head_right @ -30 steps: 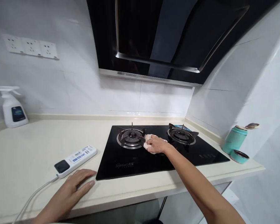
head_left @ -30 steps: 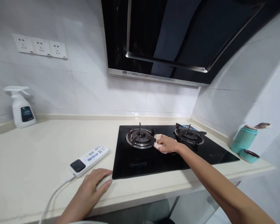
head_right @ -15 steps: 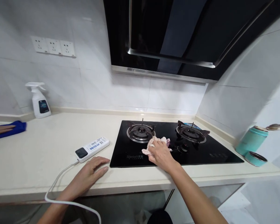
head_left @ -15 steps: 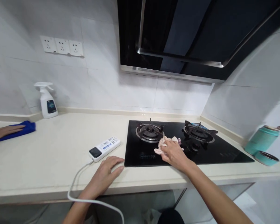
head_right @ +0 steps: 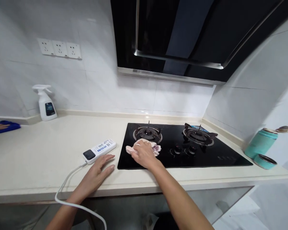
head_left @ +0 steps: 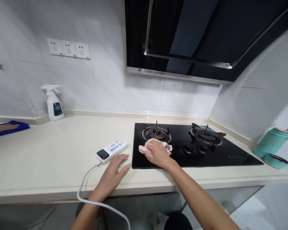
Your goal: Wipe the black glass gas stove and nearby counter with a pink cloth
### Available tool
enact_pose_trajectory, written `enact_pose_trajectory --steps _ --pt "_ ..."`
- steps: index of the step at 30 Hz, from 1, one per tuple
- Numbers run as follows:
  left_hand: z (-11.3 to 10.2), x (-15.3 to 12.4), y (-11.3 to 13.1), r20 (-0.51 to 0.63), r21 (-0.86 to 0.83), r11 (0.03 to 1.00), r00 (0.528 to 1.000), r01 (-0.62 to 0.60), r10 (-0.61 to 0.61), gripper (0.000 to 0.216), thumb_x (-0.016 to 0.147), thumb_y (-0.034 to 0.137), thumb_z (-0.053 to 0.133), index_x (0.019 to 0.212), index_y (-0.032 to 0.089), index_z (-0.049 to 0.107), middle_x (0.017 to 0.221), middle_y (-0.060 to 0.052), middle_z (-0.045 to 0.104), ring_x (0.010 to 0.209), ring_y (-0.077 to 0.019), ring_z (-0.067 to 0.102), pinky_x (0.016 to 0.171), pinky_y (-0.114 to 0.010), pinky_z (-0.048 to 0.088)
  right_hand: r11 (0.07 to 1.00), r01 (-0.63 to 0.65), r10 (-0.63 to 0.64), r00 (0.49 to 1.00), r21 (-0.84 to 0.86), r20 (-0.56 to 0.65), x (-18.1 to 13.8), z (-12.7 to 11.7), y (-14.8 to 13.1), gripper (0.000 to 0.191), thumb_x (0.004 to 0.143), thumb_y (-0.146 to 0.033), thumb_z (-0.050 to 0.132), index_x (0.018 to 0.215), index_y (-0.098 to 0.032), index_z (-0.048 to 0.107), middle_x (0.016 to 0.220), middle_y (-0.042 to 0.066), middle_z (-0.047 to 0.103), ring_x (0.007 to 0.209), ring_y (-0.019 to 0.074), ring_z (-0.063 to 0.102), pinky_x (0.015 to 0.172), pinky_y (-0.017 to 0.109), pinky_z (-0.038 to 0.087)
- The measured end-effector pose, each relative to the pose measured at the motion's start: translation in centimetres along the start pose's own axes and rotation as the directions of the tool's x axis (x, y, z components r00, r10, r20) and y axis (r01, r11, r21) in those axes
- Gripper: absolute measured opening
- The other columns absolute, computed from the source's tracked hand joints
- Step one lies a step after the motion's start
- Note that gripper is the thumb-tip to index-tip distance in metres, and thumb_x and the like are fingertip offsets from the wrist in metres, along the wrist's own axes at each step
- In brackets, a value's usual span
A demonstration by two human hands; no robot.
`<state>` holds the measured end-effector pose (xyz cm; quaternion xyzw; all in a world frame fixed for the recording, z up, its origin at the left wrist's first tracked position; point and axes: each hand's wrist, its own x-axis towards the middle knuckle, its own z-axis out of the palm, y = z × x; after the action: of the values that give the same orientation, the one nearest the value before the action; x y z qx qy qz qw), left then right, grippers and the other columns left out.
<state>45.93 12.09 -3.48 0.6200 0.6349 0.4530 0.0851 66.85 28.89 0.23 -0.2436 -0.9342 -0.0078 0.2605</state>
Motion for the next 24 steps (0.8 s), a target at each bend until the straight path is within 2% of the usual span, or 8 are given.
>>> enact_pose_trajectory --steps 3,7,10,14,17,19,22,24 --pt "-0.2 0.2 -0.3 -0.059 -0.045 0.998 0.997 0.049 -0.052 0.046 0.098 0.051 0.054 0.135 0.024 0.062 0.144 -0.011 0.06 0.14 -0.0277 0.052 0.121 -0.05 0.041 1.0 0.009 -0.009 1.0 0.025 0.0 0.9 1.2 -2.6 0.017 0.092 -0.035 0.072 0.097 -0.02 0.073 0.119 0.009 0.064 0.108 0.0261 0.053 0.095 0.041 0.039" --pt "-0.5 0.6 -0.4 -0.053 -0.083 0.994 0.995 0.075 -0.079 0.051 0.098 0.055 0.05 0.134 0.021 0.062 0.144 -0.012 0.061 0.138 -0.0282 0.054 0.123 -0.053 0.039 0.983 0.15 -0.142 0.987 0.106 -0.079 -1.4 2.1 -6.1 0.022 0.083 -0.039 0.079 0.092 -0.021 0.071 0.116 0.008 0.066 0.108 0.0264 0.054 0.093 0.042 0.04" --pt "-0.7 0.7 -0.2 -0.05 -0.083 0.995 0.997 0.055 -0.059 0.05 0.098 0.057 0.049 0.129 0.021 0.066 0.138 -0.011 0.065 0.133 -0.0275 0.058 0.12 -0.051 0.042 0.952 0.231 -0.198 0.965 0.202 -0.169 -4.4 1.7 -8.2 0.021 0.08 -0.038 0.076 0.081 -0.022 0.063 0.1 0.005 0.066 0.098 0.0232 0.056 0.089 0.039 0.043" --pt "-0.8 0.7 0.2 -0.029 -0.058 0.998 0.999 0.034 -0.036 0.048 0.098 0.058 0.049 0.123 0.023 0.07 0.131 -0.009 0.069 0.128 -0.0269 0.062 0.115 -0.047 0.049 0.85 0.265 -0.166 0.955 0.456 -0.245 -7.8 -0.3 -9.6 0.031 0.087 -0.038 0.06 0.067 -0.023 0.042 0.076 0.001 0.055 0.076 0.0175 0.053 0.076 0.033 0.044" --pt "-0.9 0.6 0.6 0.012 -0.056 0.997 0.999 0.053 -0.052 0.047 0.097 0.058 0.051 0.121 0.023 0.071 0.129 -0.009 0.07 0.125 -0.0273 0.064 0.113 -0.047 0.05 0.764 0.228 -0.081 0.962 0.604 -0.261 -9.1 -3.0 -8.0 0.033 0.095 -0.038 0.049 0.067 -0.022 0.039 0.072 0.0 0.052 0.07 0.0155 0.05 0.071 0.031 0.042" --pt "-0.9 0.6 0.8 0.036 -0.056 0.995 0.997 0.076 -0.074 0.047 0.096 0.058 0.052 0.12 0.023 0.072 0.128 -0.009 0.071 0.123 -0.0278 0.065 0.113 -0.048 0.05 0.777 0.151 0.051 0.953 0.612 -0.299 -9.2 -5.0 -5.5 0.034 0.099 -0.039 0.046 0.07 -0.022 0.047 0.076 0.002 0.057 0.073 0.0163 0.052 0.072 0.031 0.042" --pt "-0.9 0.6 1.0 0.054 -0.056 0.994 0.995 0.09 -0.087 0.047 0.094 0.059 0.053 0.119 0.024 0.072 0.127 -0.009 0.072 0.122 -0.0287 0.066 0.112 -0.048 0.051 0.785 -0.086 0.361 0.868 0.614 -0.341 -8.3 -7.2 -0.2 0.033 0.101 -0.046 0.046 0.085 -0.021 0.06 0.085 0.003 0.062 0.079 0.0178 0.056 0.074 0.03 0.045" --pt "-0.9 0.5 1.1 0.053 -0.054 0.995 0.995 0.084 -0.082 0.048 0.094 0.06 0.054 0.12 0.024 0.072 0.127 -0.009 0.072 0.121 -0.0294 0.066 0.111 -0.049 0.051 0.791 -0.278 0.488 0.824 0.545 -0.288 -7.5 -7.5 3.1 0.034 0.098 -0.051 0.049 0.101 -0.021 0.066 0.099 0.005 0.065 0.092 0.0209 0.06 0.083 0.033 0.047"
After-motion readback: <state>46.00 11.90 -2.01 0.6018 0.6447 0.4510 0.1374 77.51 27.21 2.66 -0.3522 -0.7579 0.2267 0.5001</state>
